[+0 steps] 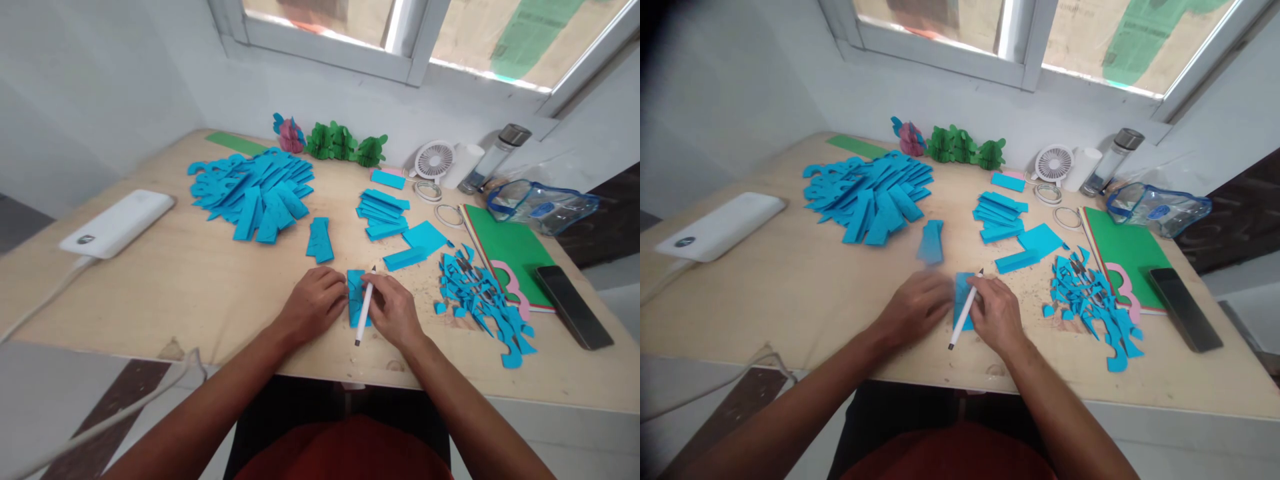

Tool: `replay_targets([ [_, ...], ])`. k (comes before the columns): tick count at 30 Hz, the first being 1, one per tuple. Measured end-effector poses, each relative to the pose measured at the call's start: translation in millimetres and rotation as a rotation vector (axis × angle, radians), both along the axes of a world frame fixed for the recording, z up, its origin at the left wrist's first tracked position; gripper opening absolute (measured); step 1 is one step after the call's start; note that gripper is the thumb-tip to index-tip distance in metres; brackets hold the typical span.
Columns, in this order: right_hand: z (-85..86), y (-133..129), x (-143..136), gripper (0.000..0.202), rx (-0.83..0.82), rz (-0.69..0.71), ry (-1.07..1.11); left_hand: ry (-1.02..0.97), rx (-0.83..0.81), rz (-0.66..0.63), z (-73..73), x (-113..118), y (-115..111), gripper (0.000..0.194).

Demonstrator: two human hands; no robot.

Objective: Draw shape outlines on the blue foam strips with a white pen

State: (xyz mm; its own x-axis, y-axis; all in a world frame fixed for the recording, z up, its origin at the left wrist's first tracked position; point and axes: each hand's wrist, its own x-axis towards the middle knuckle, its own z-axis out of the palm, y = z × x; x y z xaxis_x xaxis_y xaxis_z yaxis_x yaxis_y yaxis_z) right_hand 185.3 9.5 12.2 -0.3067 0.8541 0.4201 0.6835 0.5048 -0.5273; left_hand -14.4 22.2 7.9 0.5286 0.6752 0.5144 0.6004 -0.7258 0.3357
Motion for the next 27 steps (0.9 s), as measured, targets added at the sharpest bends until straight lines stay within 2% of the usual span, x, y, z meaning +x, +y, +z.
replay_targets([
  [27, -2.2, 1.2, 0.8, 0.033, -0.002, -0.008, -0.002, -0.013, 0.002, 0.002, -0.8, -0.1, 0.6, 0.019],
])
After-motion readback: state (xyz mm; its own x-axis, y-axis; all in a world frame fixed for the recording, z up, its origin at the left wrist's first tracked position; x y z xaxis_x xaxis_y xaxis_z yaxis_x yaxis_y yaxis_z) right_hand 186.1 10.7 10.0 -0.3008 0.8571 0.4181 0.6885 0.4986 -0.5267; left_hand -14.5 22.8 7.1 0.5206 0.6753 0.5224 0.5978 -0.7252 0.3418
